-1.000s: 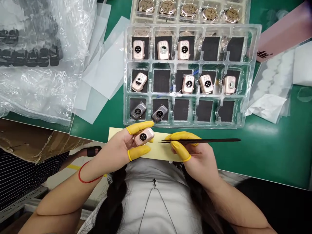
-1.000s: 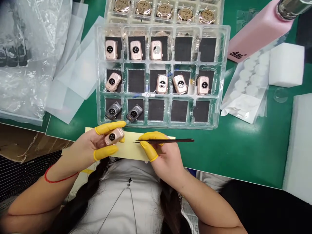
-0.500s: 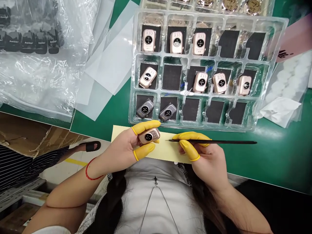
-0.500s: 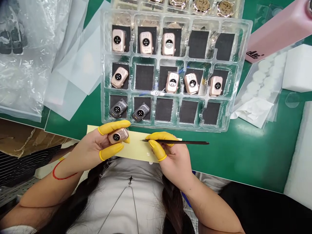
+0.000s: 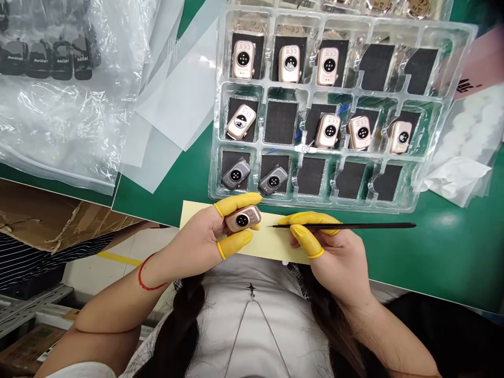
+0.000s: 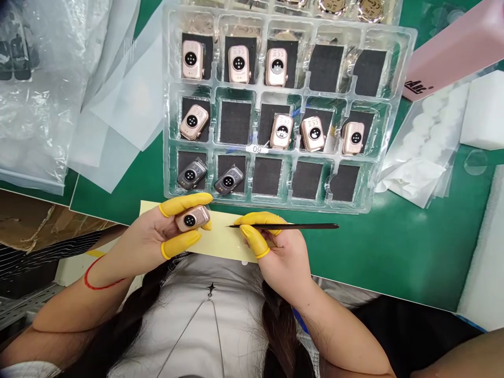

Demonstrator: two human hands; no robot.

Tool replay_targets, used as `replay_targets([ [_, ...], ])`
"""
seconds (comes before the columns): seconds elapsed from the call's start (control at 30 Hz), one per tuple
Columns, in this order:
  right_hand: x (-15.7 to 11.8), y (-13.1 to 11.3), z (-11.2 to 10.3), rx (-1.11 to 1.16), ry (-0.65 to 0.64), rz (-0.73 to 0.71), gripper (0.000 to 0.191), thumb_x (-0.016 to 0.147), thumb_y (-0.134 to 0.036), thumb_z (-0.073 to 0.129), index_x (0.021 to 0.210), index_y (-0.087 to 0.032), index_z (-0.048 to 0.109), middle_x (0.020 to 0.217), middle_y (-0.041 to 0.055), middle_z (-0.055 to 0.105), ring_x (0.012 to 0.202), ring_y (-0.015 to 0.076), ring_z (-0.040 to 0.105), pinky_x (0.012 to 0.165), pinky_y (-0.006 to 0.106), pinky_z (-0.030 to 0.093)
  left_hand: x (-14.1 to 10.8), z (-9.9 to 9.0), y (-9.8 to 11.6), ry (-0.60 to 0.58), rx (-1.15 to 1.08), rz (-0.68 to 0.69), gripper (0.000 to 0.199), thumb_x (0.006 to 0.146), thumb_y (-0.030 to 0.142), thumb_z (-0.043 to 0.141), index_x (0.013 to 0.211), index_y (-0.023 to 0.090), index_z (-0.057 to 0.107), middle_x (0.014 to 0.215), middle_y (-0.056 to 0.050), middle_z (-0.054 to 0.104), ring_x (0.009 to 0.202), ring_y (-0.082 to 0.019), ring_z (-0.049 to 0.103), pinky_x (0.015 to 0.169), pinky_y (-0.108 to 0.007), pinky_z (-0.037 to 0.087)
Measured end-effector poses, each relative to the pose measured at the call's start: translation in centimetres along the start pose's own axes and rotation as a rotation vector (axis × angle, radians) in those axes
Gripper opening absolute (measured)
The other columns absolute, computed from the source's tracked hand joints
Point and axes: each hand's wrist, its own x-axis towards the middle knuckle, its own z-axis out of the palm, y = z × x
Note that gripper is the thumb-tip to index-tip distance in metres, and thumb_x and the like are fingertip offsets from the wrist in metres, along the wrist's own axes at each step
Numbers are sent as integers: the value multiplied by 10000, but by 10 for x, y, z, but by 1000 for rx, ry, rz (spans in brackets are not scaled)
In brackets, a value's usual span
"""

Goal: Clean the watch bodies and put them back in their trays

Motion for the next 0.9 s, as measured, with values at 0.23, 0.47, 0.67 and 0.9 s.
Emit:
replay_targets([
  [0.23,-2,-2,-1,11,26,11,206,839,-166,622,642,-218,655,672,-31,703,579,110,655,527,165,514,2,2,0,8,-20,54,445,865,119,617,1254,330,567,1018,11,623,969,-92,585,919,-221,449],
  [0.47,-2,-3,-2,24,40,59,216,833,-191,635,621,-218,666,660,-32,699,612,109,661,559,156,525,0,2,0,9,-45,-21,470,850,125,648,1257,341,557,1041,17,632,987,-79,583,923,-205,440],
  [0.67,1,-5,-1,38,10,102,203,812,-170,635,617,-210,674,645,-15,680,648,137,674,585,182,544,1,2,2,12,-49,-56,459,844,149,660,1256,324,560,1060,3,637,1006,-97,598,862,-185,471],
  [0.9,1,-7,0,50,7,117,185,809,-180,643,630,-207,679,690,-7,704,652,133,676,596,181,547,2,2,2,16,-50,-50,442,839,135,660,1238,305,576,1038,5,648,999,-94,610,844,-166,479],
])
